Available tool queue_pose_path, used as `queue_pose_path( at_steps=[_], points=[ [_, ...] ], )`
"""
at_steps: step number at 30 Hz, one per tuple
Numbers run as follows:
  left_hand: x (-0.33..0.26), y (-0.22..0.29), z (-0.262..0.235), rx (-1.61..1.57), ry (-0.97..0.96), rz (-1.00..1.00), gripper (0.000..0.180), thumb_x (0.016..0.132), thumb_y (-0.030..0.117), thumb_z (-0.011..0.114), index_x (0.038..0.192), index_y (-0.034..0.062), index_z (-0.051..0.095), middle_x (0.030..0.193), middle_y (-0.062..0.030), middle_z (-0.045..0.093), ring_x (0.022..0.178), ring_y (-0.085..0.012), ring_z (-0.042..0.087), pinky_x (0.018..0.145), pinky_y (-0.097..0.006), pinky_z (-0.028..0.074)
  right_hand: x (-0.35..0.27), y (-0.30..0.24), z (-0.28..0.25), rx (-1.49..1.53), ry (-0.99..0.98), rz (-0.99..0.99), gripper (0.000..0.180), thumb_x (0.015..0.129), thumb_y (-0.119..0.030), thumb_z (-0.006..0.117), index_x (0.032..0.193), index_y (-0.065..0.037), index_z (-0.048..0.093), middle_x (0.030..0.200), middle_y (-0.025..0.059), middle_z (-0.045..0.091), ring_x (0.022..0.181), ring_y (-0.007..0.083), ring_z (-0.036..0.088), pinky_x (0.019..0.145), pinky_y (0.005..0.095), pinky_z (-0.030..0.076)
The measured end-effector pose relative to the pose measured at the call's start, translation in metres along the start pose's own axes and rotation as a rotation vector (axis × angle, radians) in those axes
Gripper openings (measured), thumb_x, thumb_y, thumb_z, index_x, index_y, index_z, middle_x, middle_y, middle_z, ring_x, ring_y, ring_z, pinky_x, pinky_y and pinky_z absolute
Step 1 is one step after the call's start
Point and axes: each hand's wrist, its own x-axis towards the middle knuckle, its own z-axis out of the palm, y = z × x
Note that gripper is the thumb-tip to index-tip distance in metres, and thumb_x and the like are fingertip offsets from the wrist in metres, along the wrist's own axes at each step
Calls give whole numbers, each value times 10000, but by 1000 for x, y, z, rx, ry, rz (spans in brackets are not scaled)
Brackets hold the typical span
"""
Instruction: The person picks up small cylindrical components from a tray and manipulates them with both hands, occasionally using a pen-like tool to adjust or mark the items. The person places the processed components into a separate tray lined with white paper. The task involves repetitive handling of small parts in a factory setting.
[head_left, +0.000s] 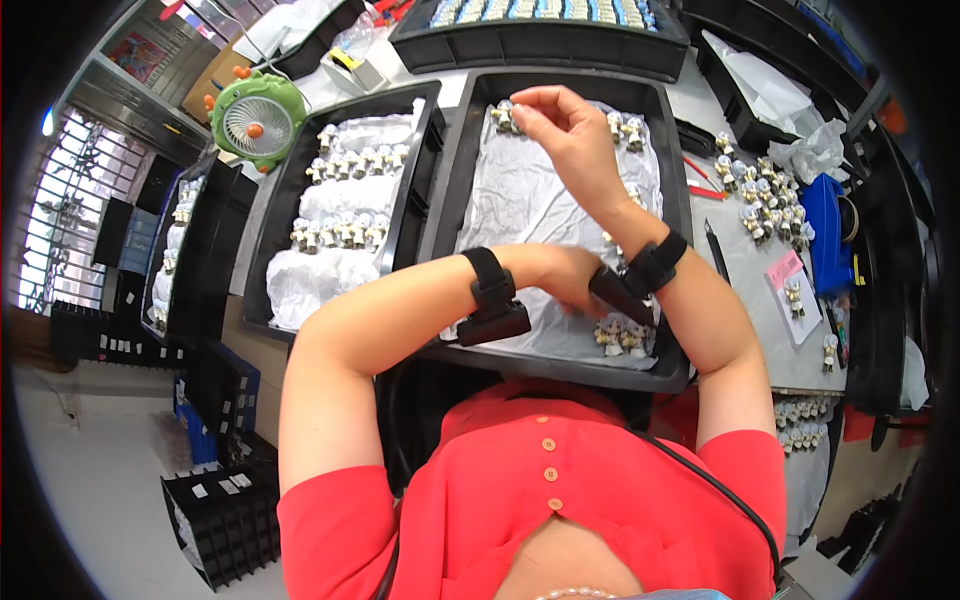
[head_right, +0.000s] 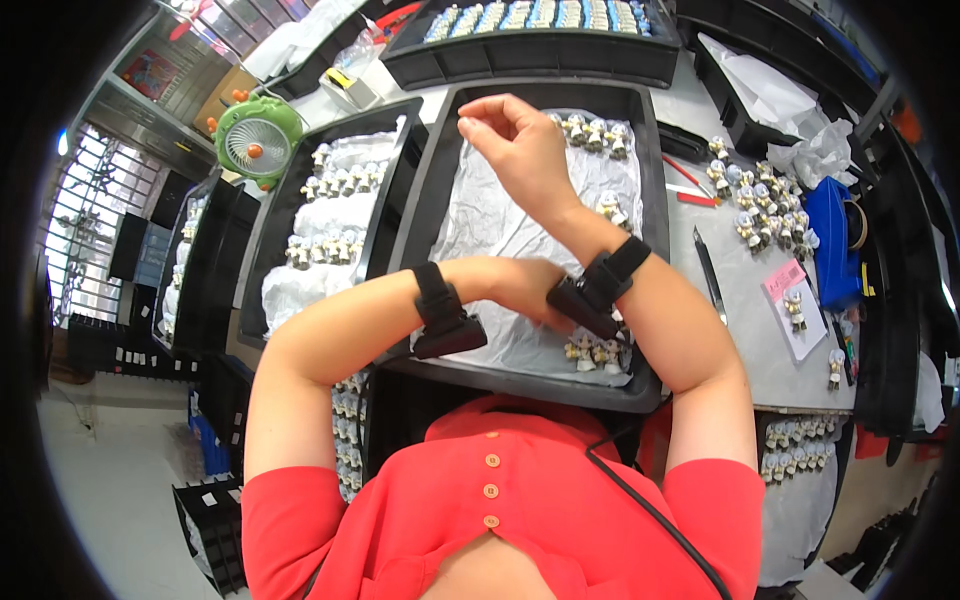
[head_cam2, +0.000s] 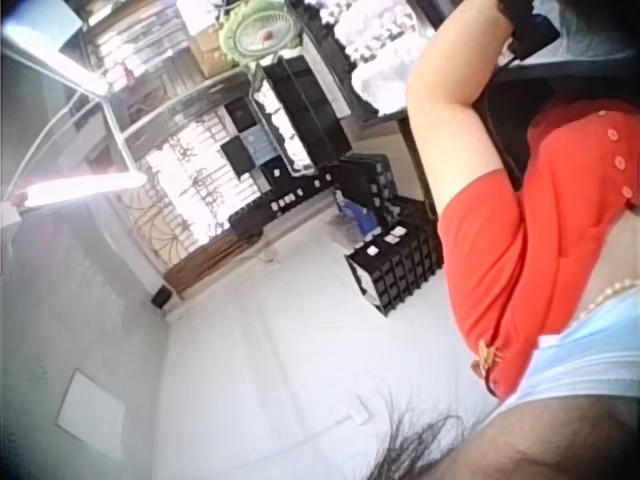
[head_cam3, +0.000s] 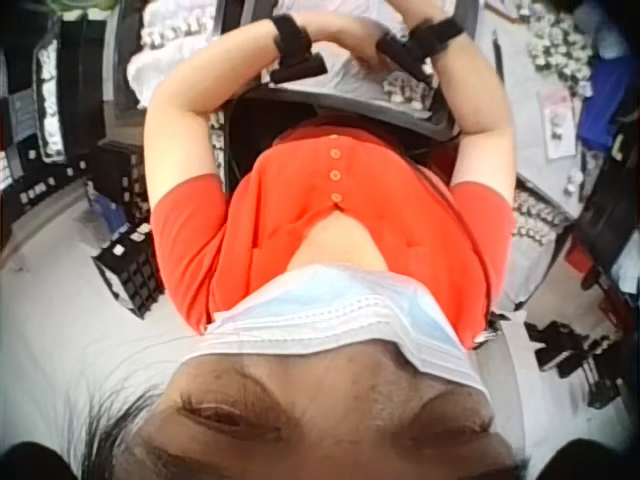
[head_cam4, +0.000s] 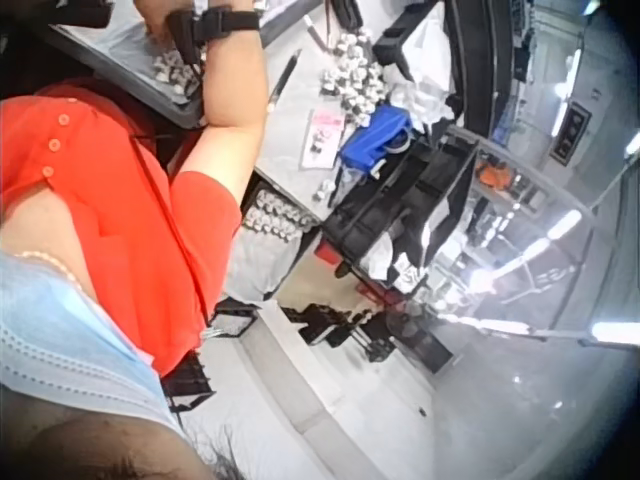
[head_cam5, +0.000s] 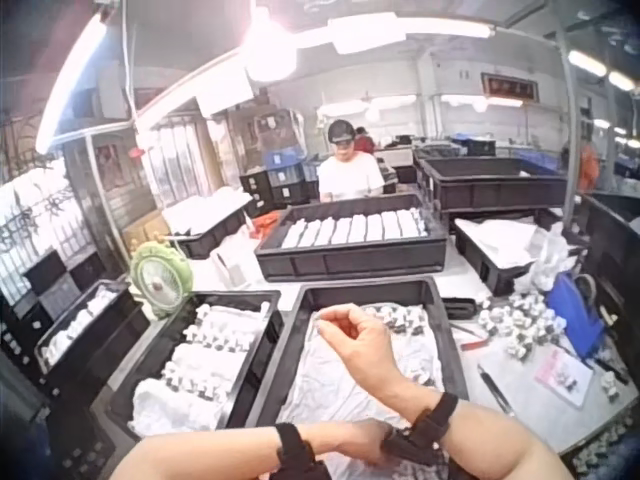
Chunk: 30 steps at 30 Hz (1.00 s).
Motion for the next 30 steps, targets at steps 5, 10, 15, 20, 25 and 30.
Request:
queue_pose_path(
  at_steps=[5, 10, 15, 20, 25, 30],
  points=[
    [7, -11, 14, -428, -223, -77, 342, 779, 295, 713, 990, 36, 637, 776, -51, 607, 627, -132, 602, 593, -245, 516, -6, -14, 7, 39, -49, 3, 115, 816, -99, 648, 909, -32, 640, 771, 2, 645, 707, 41, 576, 636, 187, 454],
    [15, -12, 18, -328, -270, -57, 362, 775, 306, 716, 997, 37, 617, 696, -57, 606, 581, -132, 607, 558, -242, 505, -5, -17, 9, -20, -42, -5, 114, 818, -115, 644, 906, -42, 647, 769, 1, 646, 701, 45, 579, 628, 196, 453],
    [15, -3, 27, -322, -137, -29, 400, 742, 265, 737, 1058, 59, 601, 748, -64, 611, 617, -133, 610, 530, -260, 516, -3, -21, -1, 36, -15, 31, 120, 831, -130, 641, 921, -50, 648, 767, -21, 632, 693, 20, 550, 612, 174, 426],
    [-6, -7, 26, -236, -11, -50, 465, 733, 217, 724, 1132, 43, 558, 831, -79, 626, 655, -137, 620, 561, -268, 536, -3, -19, -2, 33, -45, 21, 129, 838, -130, 638, 934, -43, 642, 772, -31, 627, 702, 15, 548, 622, 165, 424],
    [-56, -10, -12, -51, 284, -47, 371, 742, 164, 703, 1046, 44, 529, 815, -91, 629, 660, -133, 628, 587, -264, 506, -5, -15, -1, 35, -75, 57, 139, 840, -125, 634, 946, -37, 637, 791, -20, 628, 731, 28, 558, 654, 177, 441],
    [-113, -37, -44, -223, 864, 113, 286, 783, 25, 665, 1023, 43, 510, 817, -38, 607, 731, -81, 589, 640, -220, 471, -4, -7, -3, -99, -190, 62, 207, 838, -188, 635, 970, -28, 631, 838, 18, 633, 787, 80, 575, 691, 235, 464]
  ],
)
